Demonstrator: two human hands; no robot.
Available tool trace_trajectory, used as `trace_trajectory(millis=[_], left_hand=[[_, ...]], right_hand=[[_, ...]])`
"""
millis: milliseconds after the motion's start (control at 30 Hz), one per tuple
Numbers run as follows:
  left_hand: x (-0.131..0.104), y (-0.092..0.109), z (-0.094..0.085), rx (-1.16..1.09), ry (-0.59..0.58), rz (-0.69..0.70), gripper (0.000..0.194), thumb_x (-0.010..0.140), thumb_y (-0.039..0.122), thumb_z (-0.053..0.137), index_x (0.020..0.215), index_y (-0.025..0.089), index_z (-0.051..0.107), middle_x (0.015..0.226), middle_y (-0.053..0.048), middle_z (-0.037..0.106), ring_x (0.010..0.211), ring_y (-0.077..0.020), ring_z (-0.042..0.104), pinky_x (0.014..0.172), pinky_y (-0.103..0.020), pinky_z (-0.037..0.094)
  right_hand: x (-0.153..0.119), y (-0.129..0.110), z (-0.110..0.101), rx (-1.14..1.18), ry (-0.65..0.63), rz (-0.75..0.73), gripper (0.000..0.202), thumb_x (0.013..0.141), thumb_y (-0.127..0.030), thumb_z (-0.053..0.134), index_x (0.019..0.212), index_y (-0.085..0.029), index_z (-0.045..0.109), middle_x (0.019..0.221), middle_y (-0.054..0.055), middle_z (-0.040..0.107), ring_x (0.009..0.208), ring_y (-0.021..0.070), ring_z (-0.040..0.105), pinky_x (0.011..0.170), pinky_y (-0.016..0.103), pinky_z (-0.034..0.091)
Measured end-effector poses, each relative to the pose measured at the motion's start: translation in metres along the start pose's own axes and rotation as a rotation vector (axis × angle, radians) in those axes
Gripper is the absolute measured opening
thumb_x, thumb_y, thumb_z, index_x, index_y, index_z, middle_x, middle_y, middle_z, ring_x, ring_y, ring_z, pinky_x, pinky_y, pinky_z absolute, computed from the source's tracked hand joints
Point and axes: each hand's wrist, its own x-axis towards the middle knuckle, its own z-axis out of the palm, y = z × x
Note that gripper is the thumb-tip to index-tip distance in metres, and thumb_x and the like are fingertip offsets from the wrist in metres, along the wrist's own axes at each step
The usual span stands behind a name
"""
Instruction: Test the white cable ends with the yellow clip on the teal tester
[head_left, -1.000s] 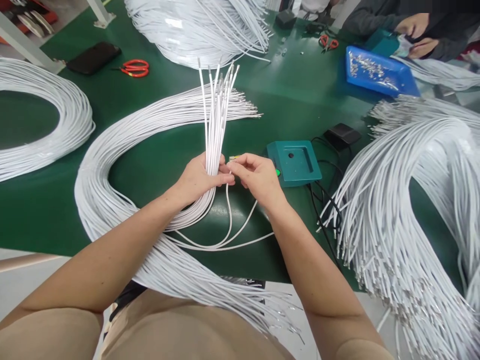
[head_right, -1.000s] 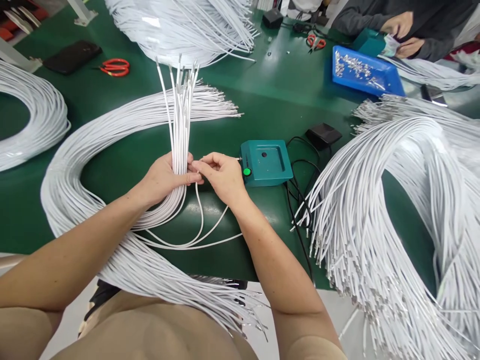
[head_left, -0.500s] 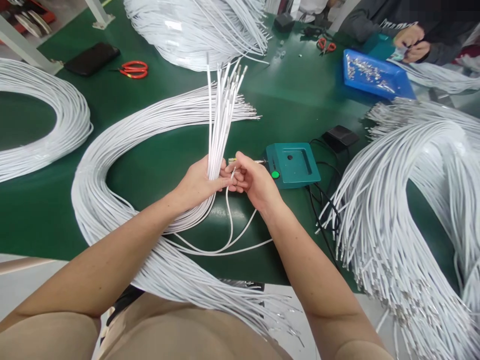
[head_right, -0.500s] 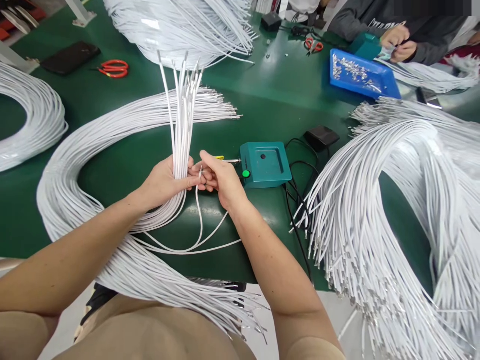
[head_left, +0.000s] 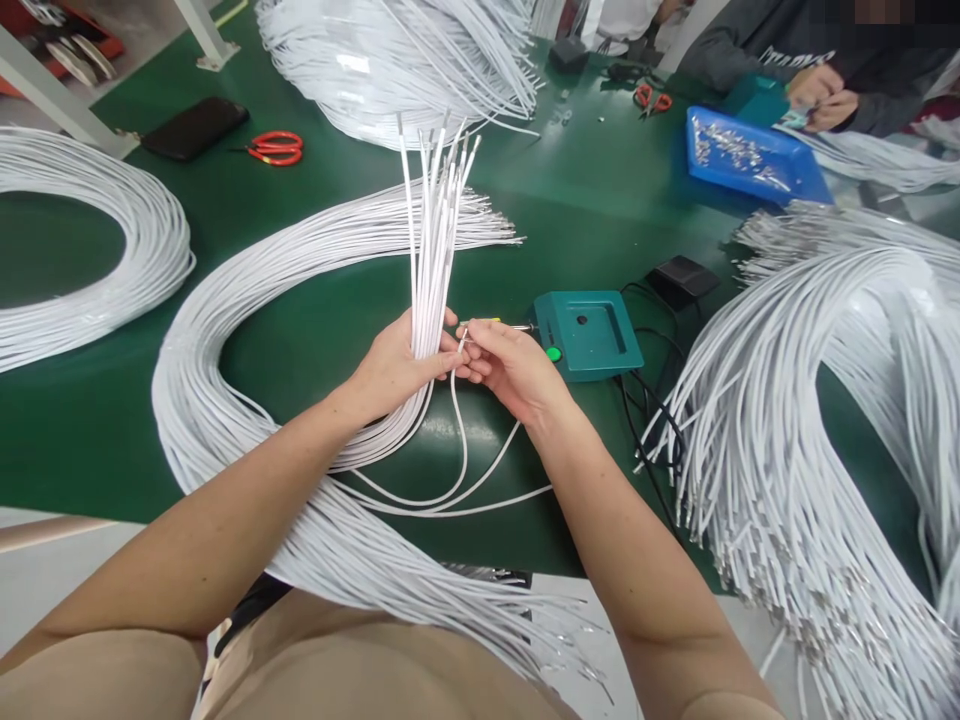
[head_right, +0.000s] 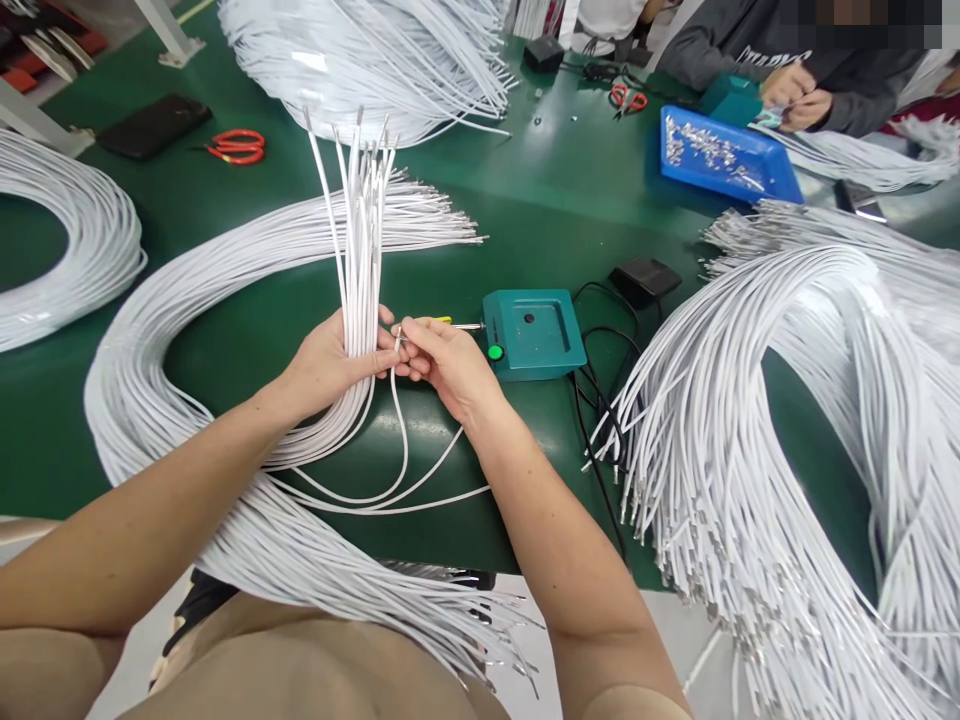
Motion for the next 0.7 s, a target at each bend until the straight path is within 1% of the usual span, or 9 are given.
trace_trajectory(millis=[67,133,233,300,367,433,533,633,700], left_hand=[[0.0,0.001,-0.001,-0.016,-0.014,0.015,0.047,0.07,0.026,0.078,0.11,0.018,0.054,0.076,0.0,0.069,0.07,-0.0168,0.07,0.067,-0.028,0.055],[0.0,0.001,-0.002,-0.028,-0.026,0.006,0.051,0.071,0.027,0.077,0.117,0.019,0.055,0.076,0.001,0.067,0.071,-0.0158,0.07,0.069,-0.028,0.056],[0.001,-0.001,-0.004,-0.044,-0.036,-0.051,0.054,0.071,0.028,0.077,0.121,0.019,0.058,0.082,0.0,0.068,0.074,-0.0156,0.069,0.072,-0.029,0.056],[0.003,-0.003,-0.005,-0.066,-0.051,-0.08,0.049,0.071,0.027,0.077,0.116,0.018,0.063,0.086,-0.002,0.068,0.074,-0.015,0.068,0.073,-0.029,0.055],[0.005,-0.006,-0.005,-0.106,-0.069,-0.093,0.044,0.069,0.025,0.077,0.111,0.017,0.066,0.086,-0.002,0.067,0.073,-0.0139,0.067,0.072,-0.028,0.055],[0.006,-0.007,-0.006,-0.149,-0.073,-0.116,0.043,0.067,0.023,0.078,0.108,0.016,0.067,0.083,-0.002,0.066,0.071,-0.0134,0.066,0.072,-0.028,0.055],[0.008,-0.006,-0.007,-0.186,-0.043,-0.154,0.046,0.065,0.02,0.079,0.109,0.015,0.066,0.082,-0.001,0.066,0.07,-0.0134,0.067,0.075,-0.03,0.056],[0.011,-0.005,-0.008,-0.187,0.003,-0.159,0.051,0.065,0.018,0.079,0.114,0.016,0.064,0.08,0.0,0.065,0.073,-0.015,0.069,0.077,-0.031,0.057],[0.014,-0.008,-0.009,-0.158,0.02,-0.156,0.053,0.065,0.018,0.079,0.116,0.017,0.064,0.081,0.0,0.065,0.075,-0.0169,0.071,0.076,-0.032,0.058]], right_hand=[[-0.002,0.001,0.002,-0.146,0.072,-0.099,0.03,0.076,-0.046,0.07,0.073,-0.016,0.063,0.06,-0.005,0.053,0.05,0.0058,0.042,0.051,0.022,0.037],[-0.004,0.002,0.003,-0.367,0.149,-0.236,0.026,0.08,-0.042,0.065,0.076,-0.017,0.065,0.067,-0.002,0.059,0.055,0.0078,0.048,0.056,0.023,0.041],[-0.006,0.005,0.003,-0.81,0.248,-0.488,0.015,0.085,-0.03,0.059,0.077,-0.018,0.064,0.076,0.0,0.062,0.068,0.0118,0.056,0.067,0.026,0.044],[-0.007,0.008,0.002,-1.166,0.31,-0.647,0.02,0.09,-0.025,0.05,0.076,-0.018,0.062,0.079,0.003,0.061,0.074,0.0147,0.056,0.07,0.028,0.043],[-0.008,0.011,0.001,-1.493,0.328,-0.746,0.026,0.094,-0.024,0.042,0.078,-0.017,0.061,0.082,0.007,0.06,0.076,0.0179,0.054,0.071,0.031,0.042],[-0.008,0.011,0.0,-1.705,0.294,-0.795,0.029,0.096,-0.024,0.037,0.081,-0.017,0.061,0.084,0.009,0.059,0.078,0.0202,0.054,0.072,0.033,0.041],[-0.007,0.005,-0.003,-1.829,0.237,-0.822,0.031,0.097,-0.025,0.035,0.086,-0.017,0.063,0.086,0.01,0.062,0.08,0.0217,0.054,0.076,0.035,0.04],[-0.005,-0.004,-0.012,-1.85,0.332,-0.826,0.027,0.096,-0.024,0.038,0.103,-0.018,0.063,0.106,0.011,0.066,0.1,0.0256,0.054,0.096,0.043,0.035],[-0.003,-0.009,-0.019,-1.864,0.368,-0.779,0.025,0.094,-0.02,0.04,0.106,-0.017,0.062,0.107,0.011,0.067,0.106,0.0267,0.052,0.106,0.048,0.026]])
